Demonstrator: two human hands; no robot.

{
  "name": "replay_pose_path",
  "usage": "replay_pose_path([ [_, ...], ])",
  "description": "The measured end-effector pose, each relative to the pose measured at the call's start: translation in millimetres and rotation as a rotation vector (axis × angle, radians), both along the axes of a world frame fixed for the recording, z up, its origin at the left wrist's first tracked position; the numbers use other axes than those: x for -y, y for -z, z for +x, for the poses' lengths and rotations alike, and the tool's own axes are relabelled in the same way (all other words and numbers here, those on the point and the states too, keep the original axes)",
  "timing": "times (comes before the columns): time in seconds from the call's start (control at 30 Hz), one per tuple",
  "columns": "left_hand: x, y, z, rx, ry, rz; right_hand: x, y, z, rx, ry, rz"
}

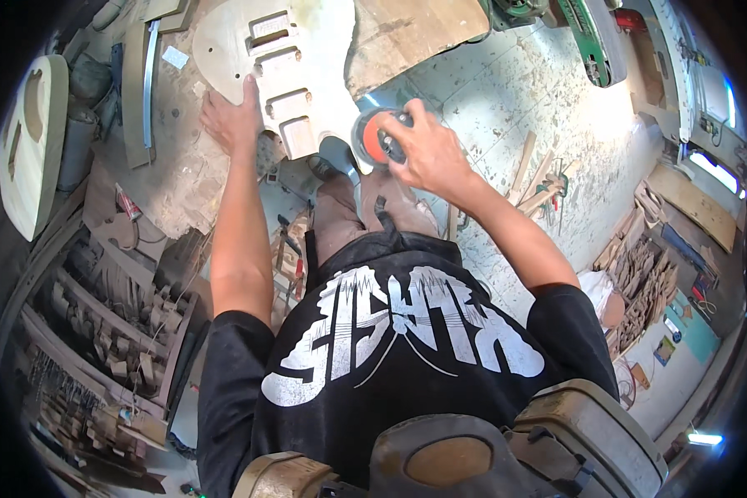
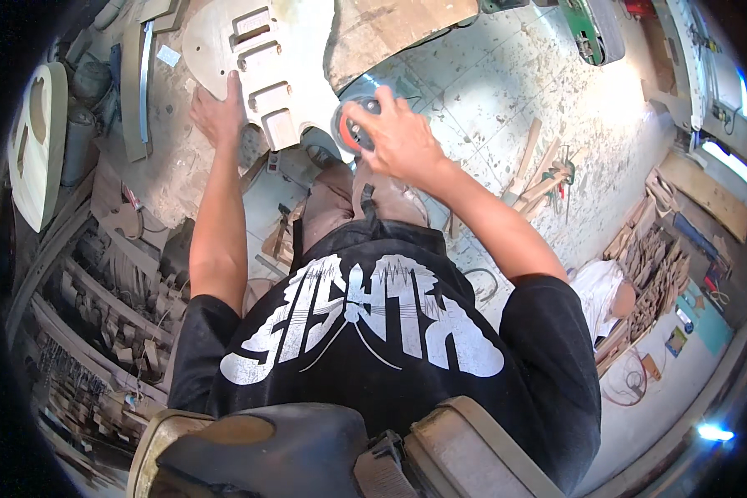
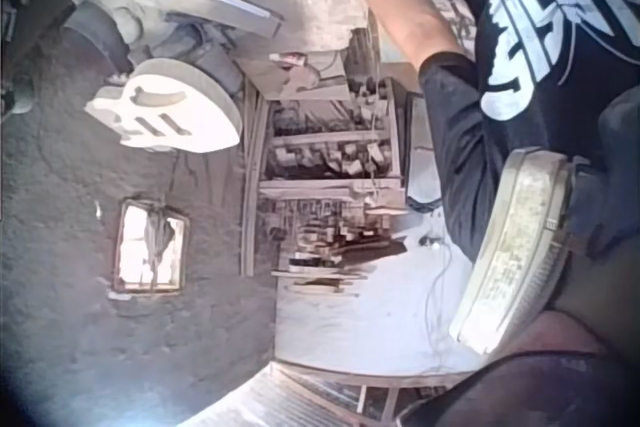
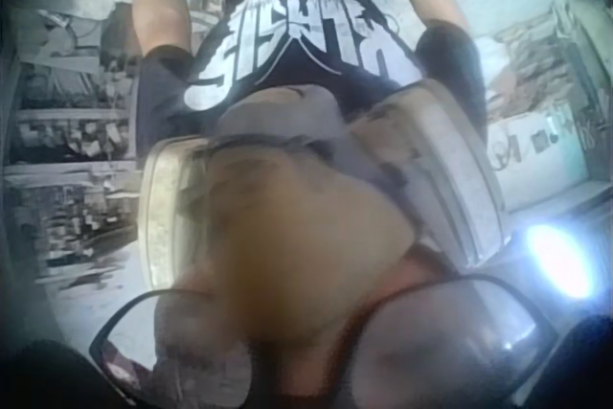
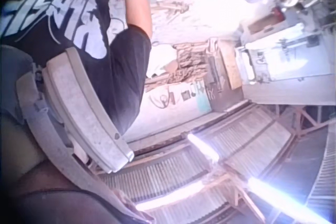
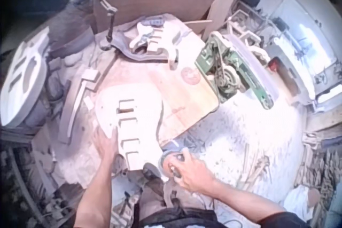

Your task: The person sands the surface of a wooden guitar body using a power sander, moving the tool across the flat and curved sections of the instrument's face.

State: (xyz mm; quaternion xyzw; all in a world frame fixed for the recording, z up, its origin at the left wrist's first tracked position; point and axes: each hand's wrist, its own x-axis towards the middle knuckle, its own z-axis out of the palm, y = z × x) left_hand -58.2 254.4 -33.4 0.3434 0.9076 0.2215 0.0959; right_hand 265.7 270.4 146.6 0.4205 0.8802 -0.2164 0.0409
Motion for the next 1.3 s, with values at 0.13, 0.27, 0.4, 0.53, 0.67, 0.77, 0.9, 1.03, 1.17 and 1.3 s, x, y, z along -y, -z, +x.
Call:
replay_pose_path([
  [0.13,-0.6,1.8,-1.2,0.002,-0.001,0.003,-15.0,8.0,6.3,-0.042,0.021,0.048],
  [0.27,0.4,1.8,-0.8,-0.013,0.01,-0.01,-9.0,4.6,-5.5,-0.03,-0.039,0.003],
  [0.4,-0.9,-0.2,-0.2,-0.007,0.012,-0.021,-24.2,8.1,-4.7,-0.045,-0.004,0.081],
  [0.53,0.5,-1.5,0.4,-0.006,0.011,0.009,-27.2,2.9,-5.7,-0.033,-0.011,0.075],
  [0.67,-1.0,-2.8,1.3,0.005,0.006,-0.001,-23.1,5.7,-7.8,-0.038,-0.056,0.033],
  [0.77,-1.6,-2.1,1.0,-0.012,0.023,0.022,-31.5,7.5,-7.5,-0.056,-0.03,0.092],
  [0.9,-0.7,-2.5,0.9,-0.012,0.003,0.02,-26.8,5.9,-10.5,-0.027,-0.089,0.058],
  [1.03,0.0,-3.1,3.9,0.002,0.018,0.02,-35.2,11.3,-6.4,-0.043,-0.046,0.069],
  [1.17,0.7,-3.6,1.0,-0.05,0.02,-0.009,-36.1,5.5,-9.8,-0.069,-0.085,0.074],
  [1.3,-0.2,-5.6,5.0,-0.009,0.016,0.021,-33.5,5.5,-11.0,-0.063,-0.118,0.023],
])
